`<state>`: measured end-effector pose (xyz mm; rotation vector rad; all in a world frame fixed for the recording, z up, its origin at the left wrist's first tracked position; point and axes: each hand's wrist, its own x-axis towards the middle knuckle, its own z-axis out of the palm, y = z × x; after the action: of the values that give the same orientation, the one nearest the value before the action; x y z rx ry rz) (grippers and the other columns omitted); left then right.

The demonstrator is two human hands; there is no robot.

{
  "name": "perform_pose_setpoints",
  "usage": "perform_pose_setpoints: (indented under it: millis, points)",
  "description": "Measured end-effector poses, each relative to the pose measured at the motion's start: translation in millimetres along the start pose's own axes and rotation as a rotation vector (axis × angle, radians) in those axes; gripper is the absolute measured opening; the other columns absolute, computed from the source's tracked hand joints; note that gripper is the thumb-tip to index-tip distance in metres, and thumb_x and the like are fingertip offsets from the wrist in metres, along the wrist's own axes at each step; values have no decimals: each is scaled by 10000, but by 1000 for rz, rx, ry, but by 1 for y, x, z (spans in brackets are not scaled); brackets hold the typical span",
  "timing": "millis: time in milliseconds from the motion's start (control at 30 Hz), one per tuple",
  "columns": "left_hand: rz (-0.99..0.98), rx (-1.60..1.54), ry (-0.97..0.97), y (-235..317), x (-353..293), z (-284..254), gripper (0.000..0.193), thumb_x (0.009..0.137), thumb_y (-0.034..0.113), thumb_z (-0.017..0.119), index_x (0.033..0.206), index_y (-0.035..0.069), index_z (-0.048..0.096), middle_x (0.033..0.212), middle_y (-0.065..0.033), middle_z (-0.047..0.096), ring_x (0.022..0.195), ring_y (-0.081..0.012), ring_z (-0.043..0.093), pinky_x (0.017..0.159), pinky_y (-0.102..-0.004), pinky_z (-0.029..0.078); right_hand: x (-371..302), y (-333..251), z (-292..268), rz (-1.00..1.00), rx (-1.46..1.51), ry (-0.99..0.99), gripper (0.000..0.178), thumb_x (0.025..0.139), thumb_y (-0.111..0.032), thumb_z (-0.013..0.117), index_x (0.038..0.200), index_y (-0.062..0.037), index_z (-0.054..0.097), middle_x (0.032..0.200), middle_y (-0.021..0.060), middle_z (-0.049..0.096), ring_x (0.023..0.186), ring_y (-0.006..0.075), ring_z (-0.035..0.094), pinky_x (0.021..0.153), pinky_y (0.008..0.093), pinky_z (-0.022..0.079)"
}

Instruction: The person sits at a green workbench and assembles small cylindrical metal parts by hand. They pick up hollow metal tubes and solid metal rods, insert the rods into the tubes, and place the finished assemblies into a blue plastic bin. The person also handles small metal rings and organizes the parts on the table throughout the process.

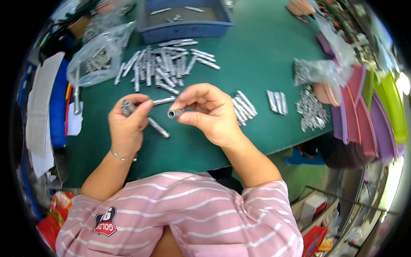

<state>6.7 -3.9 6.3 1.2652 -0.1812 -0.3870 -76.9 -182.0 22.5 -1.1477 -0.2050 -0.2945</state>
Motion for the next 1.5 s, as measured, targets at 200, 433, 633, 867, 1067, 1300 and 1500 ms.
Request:
perform_pose_setpoints:
  millis: [200,433,633,867,1067,1300,1500]
  points:
    - [14,-104,10,0,2,-4,133,845,37,649,956,-8,591,704,-17,563,470,-31,377,408,-185,257,-26,-67,-68,-51,-650,628,266,863,-19,615,1123,30,590,933,97,654,833,156,634,726,265,520]
    - [-11,-93,-17,-4,5,-4,149,858,53,636,979,-10,579,795,-57,595,497,-25,393,414,-180,272,-81,-100,-176,237,-1502,904,191,790,-98,657,948,9,668,778,84,682,716,129,639,675,272,501]
    - [-10,-99,-22,-7,7,-7,152,858,56,637,980,-10,576,802,-59,592,501,-26,393,417,-180,274,-80,-87,-180,283,-1637,901,200,800,-147,615,924,-1,675,788,157,676,720,241,658,705,335,507]
    - [-40,-179,-1,-7,7,-8,119,848,20,635,953,-2,584,756,-43,584,486,-41,386,412,-196,259,-72,-93,-178,363,-1921,708,193,867,-135,526,942,-20,661,922,198,658,874,370,622,786,419,483]
    - [-83,-193,-13,0,5,-5,139,838,15,639,962,-3,579,803,-67,605,512,-39,413,425,-191,279,-10,-69,-133,-37,-1883,443,125,824,-12,554,914,11,638,880,185,629,836,363,605,753,405,489]
    - [-77,-166,-9,1,6,-3,129,836,11,635,950,-9,576,774,-52,595,499,-34,405,411,-187,266,66,-1,-74,52,-1831,4,93,777,-105,661,826,-32,632,861,134,602,867,325,592,743,427,492]
    - [-70,-160,-32,2,3,-1,111,828,27,651,910,-10,585,656,9,510,479,-20,378,414,-182,264,70,1,-72,157,-1954,11,85,777,-99,665,817,-29,640,856,123,605,840,321,600,723,427,497]
